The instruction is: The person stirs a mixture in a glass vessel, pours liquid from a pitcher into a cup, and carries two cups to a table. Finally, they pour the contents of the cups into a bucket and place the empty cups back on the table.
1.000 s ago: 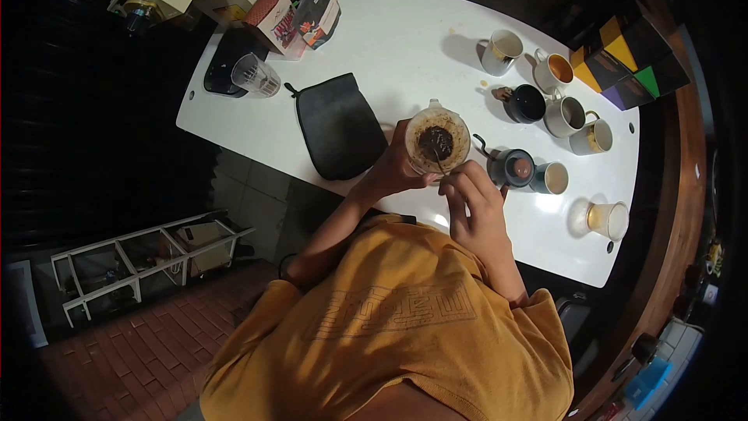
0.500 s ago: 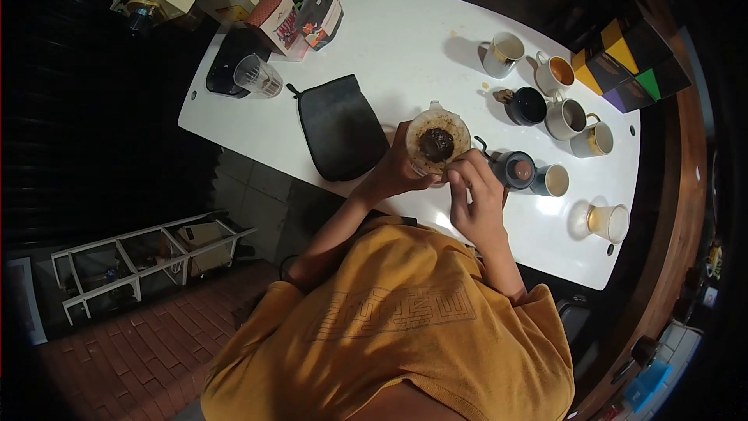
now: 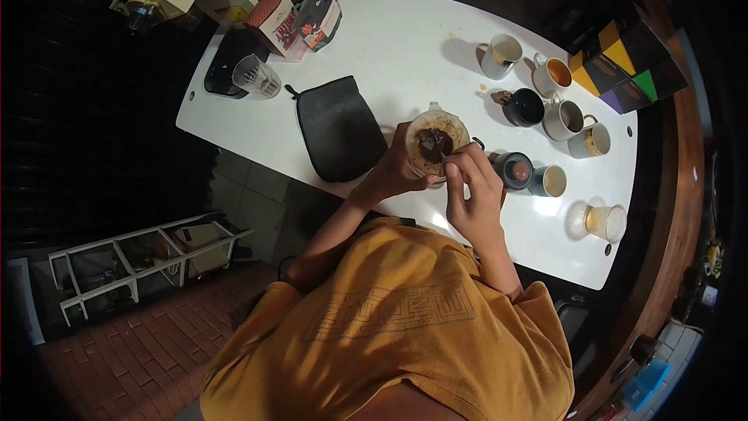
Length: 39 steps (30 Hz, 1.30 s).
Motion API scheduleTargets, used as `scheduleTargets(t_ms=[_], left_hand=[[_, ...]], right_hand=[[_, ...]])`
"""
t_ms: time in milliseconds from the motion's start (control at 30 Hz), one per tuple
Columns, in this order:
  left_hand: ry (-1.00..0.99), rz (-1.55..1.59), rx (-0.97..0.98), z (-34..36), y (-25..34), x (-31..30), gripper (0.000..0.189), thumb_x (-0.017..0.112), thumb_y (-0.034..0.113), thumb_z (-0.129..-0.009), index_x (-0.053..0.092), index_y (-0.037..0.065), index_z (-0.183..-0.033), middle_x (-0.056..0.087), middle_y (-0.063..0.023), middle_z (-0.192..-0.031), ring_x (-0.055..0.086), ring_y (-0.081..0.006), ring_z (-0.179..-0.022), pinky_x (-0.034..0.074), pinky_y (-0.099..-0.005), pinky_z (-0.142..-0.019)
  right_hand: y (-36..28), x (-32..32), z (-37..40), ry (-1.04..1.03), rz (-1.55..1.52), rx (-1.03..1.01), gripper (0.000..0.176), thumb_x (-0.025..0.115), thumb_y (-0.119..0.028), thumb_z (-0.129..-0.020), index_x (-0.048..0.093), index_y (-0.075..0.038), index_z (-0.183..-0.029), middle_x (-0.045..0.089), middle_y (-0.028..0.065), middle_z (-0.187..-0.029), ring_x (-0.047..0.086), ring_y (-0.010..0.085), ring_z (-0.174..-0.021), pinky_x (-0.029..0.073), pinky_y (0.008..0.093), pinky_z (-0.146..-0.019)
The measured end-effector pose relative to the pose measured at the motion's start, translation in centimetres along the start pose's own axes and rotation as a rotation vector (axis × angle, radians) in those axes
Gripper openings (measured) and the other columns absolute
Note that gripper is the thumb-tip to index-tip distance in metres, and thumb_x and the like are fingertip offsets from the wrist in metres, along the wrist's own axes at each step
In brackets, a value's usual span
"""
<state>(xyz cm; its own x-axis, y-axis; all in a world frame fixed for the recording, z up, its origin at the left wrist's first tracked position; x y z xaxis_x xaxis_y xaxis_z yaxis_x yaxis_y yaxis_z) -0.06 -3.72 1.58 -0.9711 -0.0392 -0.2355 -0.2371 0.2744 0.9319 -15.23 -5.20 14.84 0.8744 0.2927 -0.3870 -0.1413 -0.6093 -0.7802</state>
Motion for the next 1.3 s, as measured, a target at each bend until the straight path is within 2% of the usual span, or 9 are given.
scheduleTargets(t_ms=[67, 500, 567, 667, 900, 1000, 1067, 1233, 1300], left_hand=[[0.01, 0.092, -0.04, 0.1, 0.3, 0.0, 0.097, 0.083, 0.038, -0.072, 0.023, -0.001, -0.138, 0.042, -0.0174, -0.129, 0.047, -0.0259, -0.124, 0.041, -0.0386, -0.104], [0.009, 0.065, -0.055, 0.2, 0.4, -0.2, 0.096, 0.08, 0.039, -0.074, 0.024, -0.002, -0.14, 0.039, -0.0159, -0.13, 0.044, -0.0274, -0.126, 0.038, -0.04, -0.106], [-0.031, -0.008, -0.017, 0.4, 0.0, -0.3, 0.094, 0.08, 0.028, -0.075, 0.02, 0.003, -0.142, 0.041, -0.0147, -0.133, 0.044, -0.0249, -0.127, 0.038, -0.0392, -0.107], [-0.031, 0.126, -0.059, 0.2, 0.6, -0.1, 0.094, 0.08, 0.029, -0.075, 0.02, 0.002, -0.142, 0.041, -0.0146, -0.133, 0.043, -0.0247, -0.127, 0.037, -0.0394, -0.107], [0.008, 0.041, -0.027, 0.1, 0.9, -0.2, 0.093, 0.082, 0.032, -0.072, 0.024, -0.001, -0.137, 0.044, -0.017, -0.13, 0.048, -0.0249, -0.124, 0.04, -0.0378, -0.106], [0.006, -0.009, -0.017, 0.1, 0.9, -0.3, 0.094, 0.082, 0.034, -0.073, 0.024, -0.001, -0.138, 0.044, -0.0171, -0.13, 0.047, -0.0258, -0.125, 0.039, -0.0382, -0.106], [-0.039, 0.002, -0.055, 0.3, 0.0, -0.2, 0.097, 0.081, 0.032, -0.074, 0.018, 0.003, -0.143, 0.039, -0.0145, -0.135, 0.041, -0.026, -0.13, 0.035, -0.0408, -0.109], [-0.003, 0.003, -0.016, 0.1, 0.4, -0.1, 0.096, 0.081, 0.038, -0.073, 0.023, -0.002, -0.139, 0.041, -0.016, -0.129, 0.046, -0.0268, -0.125, 0.039, -0.0387, -0.106], [0.003, 0.022, -0.005, 0.1, 0.4, -0.1, 0.097, 0.081, 0.039, -0.073, 0.023, -0.002, -0.139, 0.04, -0.0158, -0.129, 0.045, -0.027, -0.125, 0.039, -0.0388, -0.106]], right_hand=[[0.6, 0.1, 0.0, -0.03, 0.071, 0.034, 0.003, 0.056, 0.001, -0.09, 0.058, 0.002, -0.087, 0.053, 0.0141, -0.082, 0.055, 0.0294, -0.068, 0.045, 0.0331, -0.061], [1.0, -1.5, 0.0, 0.002, 0.109, 0.053, 0.003, 0.055, 0.002, -0.089, 0.056, 0.003, -0.087, 0.052, 0.0154, -0.084, 0.055, 0.0332, -0.074, 0.045, 0.0364, -0.066], [1.6, -1.2, 0.2, -0.06, 0.079, 0.101, 0.002, 0.054, 0.002, -0.089, 0.055, 0.003, -0.087, 0.052, 0.016, -0.085, 0.054, 0.0346, -0.076, 0.045, 0.0374, -0.068], [1.4, -0.8, 0.7, -0.153, 0.046, 0.09, 0.003, 0.054, 0.001, -0.089, 0.056, 0.003, -0.088, 0.052, 0.0164, -0.085, 0.053, 0.0353, -0.075, 0.044, 0.0378, -0.069], [0.8, -2.0, 0.9, -0.016, -0.078, 0.095, 0.005, 0.054, 0.001, -0.09, 0.056, 0.002, -0.086, 0.052, 0.0137, -0.08, 0.054, 0.0287, -0.071, 0.044, 0.0342, -0.065], [1.4, -1.8, 0.6, -0.066, -0.076, 0.091, 0.007, 0.053, 0.002, -0.091, 0.056, 0.002, -0.085, 0.052, 0.0129, -0.078, 0.053, 0.0268, -0.068, 0.044, 0.0334, -0.063], [1.8, -1.6, 0.8, -0.057, -0.056, 0.103, 0.007, 0.053, 0.002, -0.091, 0.056, 0.002, -0.084, 0.051, 0.0129, -0.078, 0.053, 0.0268, -0.068, 0.044, 0.0334, -0.063], [1.1, -2.1, 1.0, 0.004, 0.008, 0.112, 0.007, 0.053, 0.002, -0.091, 0.055, 0.003, -0.084, 0.051, 0.0138, -0.078, 0.053, 0.0285, -0.069, 0.043, 0.0345, -0.064], [1.0, -2.2, 0.9, 0.011, 0.069, 0.04, 0.005, 0.053, 0.002, -0.09, 0.056, 0.003, -0.086, 0.05, 0.0151, -0.081, 0.052, 0.0318, -0.071, 0.043, 0.0364, -0.064]])
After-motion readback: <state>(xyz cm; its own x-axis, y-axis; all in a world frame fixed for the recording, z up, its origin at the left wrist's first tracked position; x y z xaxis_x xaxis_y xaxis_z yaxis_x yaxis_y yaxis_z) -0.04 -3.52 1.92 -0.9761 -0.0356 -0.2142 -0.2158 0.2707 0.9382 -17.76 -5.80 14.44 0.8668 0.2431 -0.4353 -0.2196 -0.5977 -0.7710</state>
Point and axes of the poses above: each hand's wrist, its own z-axis away from the middle knuckle, its own x-axis out of the palm, y = z × x, the point moved 4 cm from there along -z, towards the middle knuckle
